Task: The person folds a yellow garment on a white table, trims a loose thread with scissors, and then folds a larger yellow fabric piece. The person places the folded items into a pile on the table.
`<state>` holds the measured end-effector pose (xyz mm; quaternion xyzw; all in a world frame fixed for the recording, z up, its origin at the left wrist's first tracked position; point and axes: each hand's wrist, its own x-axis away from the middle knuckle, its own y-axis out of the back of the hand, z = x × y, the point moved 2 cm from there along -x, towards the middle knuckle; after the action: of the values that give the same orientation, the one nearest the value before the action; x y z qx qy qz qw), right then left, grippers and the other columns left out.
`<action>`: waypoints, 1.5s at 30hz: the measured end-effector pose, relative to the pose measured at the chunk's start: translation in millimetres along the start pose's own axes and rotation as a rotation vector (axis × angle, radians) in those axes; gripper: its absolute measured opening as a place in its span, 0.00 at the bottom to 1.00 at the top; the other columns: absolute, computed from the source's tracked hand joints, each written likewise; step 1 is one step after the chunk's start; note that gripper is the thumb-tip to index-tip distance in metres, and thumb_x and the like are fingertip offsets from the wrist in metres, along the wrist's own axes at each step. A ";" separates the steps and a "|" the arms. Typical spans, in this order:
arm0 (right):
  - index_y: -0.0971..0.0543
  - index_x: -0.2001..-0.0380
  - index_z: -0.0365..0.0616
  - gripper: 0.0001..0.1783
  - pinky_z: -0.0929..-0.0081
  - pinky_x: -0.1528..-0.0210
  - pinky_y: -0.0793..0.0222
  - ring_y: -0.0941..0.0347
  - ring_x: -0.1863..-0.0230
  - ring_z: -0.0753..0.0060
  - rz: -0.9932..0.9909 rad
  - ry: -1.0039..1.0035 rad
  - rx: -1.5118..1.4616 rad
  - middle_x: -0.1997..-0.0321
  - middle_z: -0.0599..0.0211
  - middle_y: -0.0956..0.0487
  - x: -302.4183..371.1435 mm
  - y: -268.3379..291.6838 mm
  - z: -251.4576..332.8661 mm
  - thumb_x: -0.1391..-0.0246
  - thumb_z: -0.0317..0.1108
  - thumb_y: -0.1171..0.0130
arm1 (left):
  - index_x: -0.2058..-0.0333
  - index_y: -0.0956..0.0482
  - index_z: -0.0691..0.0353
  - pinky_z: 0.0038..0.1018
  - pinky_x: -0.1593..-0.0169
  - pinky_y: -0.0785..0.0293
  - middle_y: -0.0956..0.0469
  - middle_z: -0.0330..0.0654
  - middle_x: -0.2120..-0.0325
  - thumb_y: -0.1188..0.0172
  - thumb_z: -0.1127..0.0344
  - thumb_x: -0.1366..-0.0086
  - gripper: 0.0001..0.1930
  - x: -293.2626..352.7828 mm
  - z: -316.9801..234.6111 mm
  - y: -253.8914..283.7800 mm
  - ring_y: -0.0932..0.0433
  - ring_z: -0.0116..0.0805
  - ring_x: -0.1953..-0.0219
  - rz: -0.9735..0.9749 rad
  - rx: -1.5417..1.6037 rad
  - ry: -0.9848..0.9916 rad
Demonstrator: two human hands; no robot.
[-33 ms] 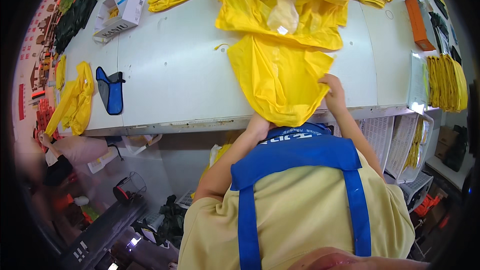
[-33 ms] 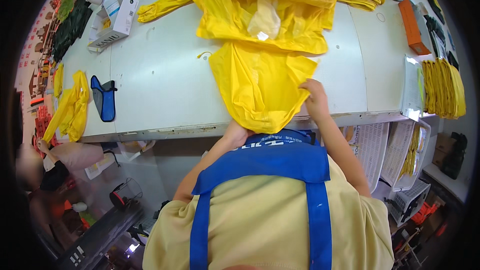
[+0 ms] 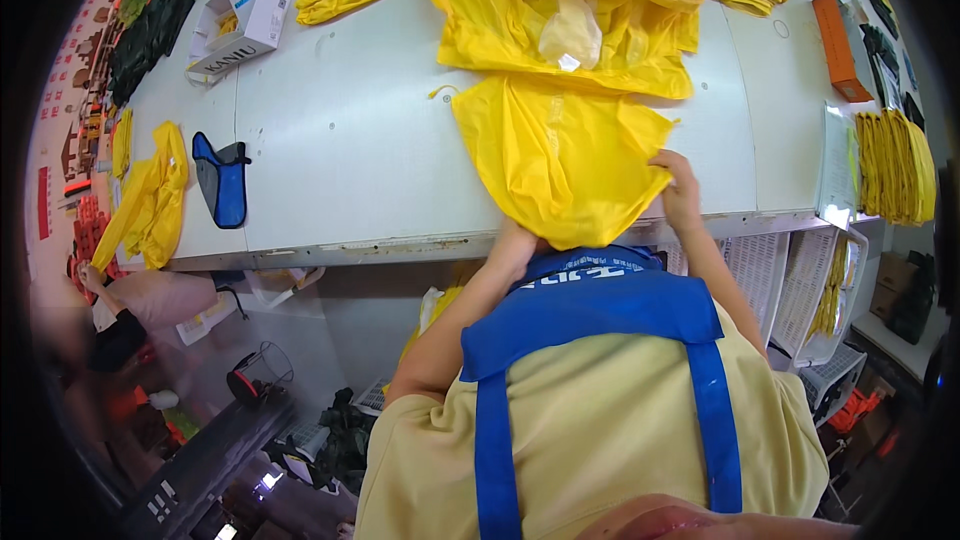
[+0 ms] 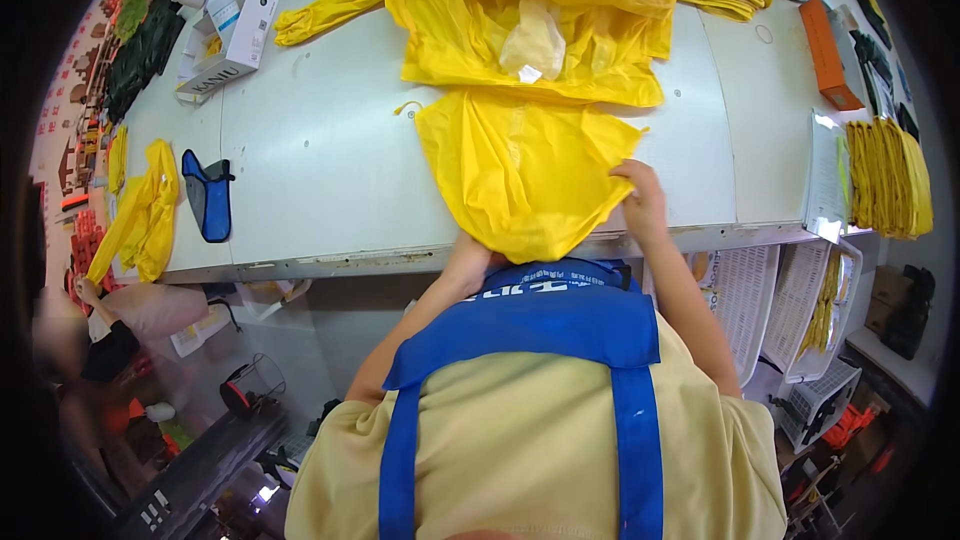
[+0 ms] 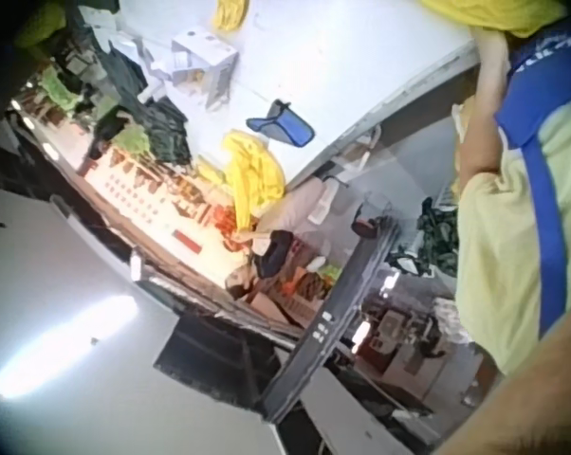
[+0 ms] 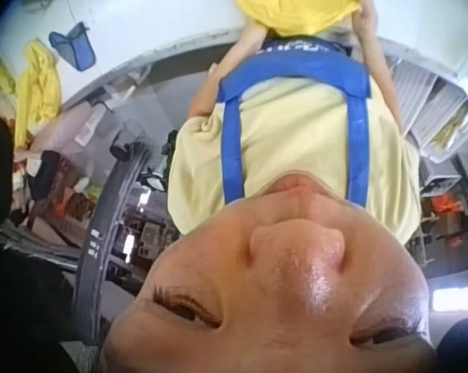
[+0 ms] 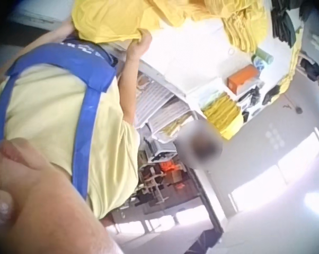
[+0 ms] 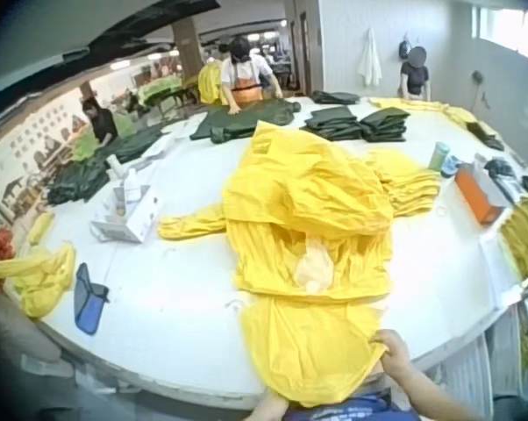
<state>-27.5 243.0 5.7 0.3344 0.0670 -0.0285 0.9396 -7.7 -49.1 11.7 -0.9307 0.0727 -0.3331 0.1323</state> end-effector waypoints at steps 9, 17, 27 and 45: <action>0.25 0.69 0.39 0.07 0.78 0.48 0.36 0.29 0.54 0.72 0.025 -0.290 -0.567 0.58 0.65 0.22 -4.0 61.0 -12.8 0.48 0.21 0.53 | 0.66 0.24 0.61 0.38 0.47 0.33 0.27 0.48 0.57 0.41 0.74 0.48 0.09 -62.5 -79.6 71.5 0.33 0.51 0.49 0.054 -1.212 -1.002; 0.29 0.51 0.43 0.23 0.63 0.46 0.37 0.34 0.49 0.53 -0.241 0.128 0.599 0.52 0.55 0.28 -56.4 84.9 26.9 0.53 0.32 0.41 | 0.68 0.26 0.63 0.34 0.57 0.31 0.23 0.46 0.70 0.46 0.65 0.40 0.07 -82.9 -117.9 74.1 0.27 0.45 0.60 0.288 -1.263 -0.365; 0.23 0.67 0.46 0.12 0.63 0.42 0.43 0.30 0.57 0.63 0.079 0.175 0.309 0.67 0.67 0.25 9.4 -11.9 89.9 0.59 0.24 0.46 | 0.68 0.26 0.64 0.30 0.61 0.31 0.24 0.45 0.72 0.46 0.64 0.40 0.09 -104.3 -111.6 117.2 0.27 0.38 0.68 0.068 -0.986 -0.473; 0.33 0.50 0.45 0.20 0.60 0.55 0.30 0.27 0.59 0.47 0.200 -0.242 0.432 0.44 0.56 0.33 -21.4 39.2 -43.2 0.48 0.28 0.49 | 0.38 0.40 0.29 0.68 0.39 0.75 0.59 0.44 0.32 0.35 0.37 0.57 0.44 -44.8 -21.0 -23.0 0.68 0.60 0.31 0.443 -1.781 -0.611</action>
<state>-49.4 300.8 0.1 0.5263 -0.0870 0.0111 0.8457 -54.5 -21.4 7.1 -0.7016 0.4349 0.1327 -0.5487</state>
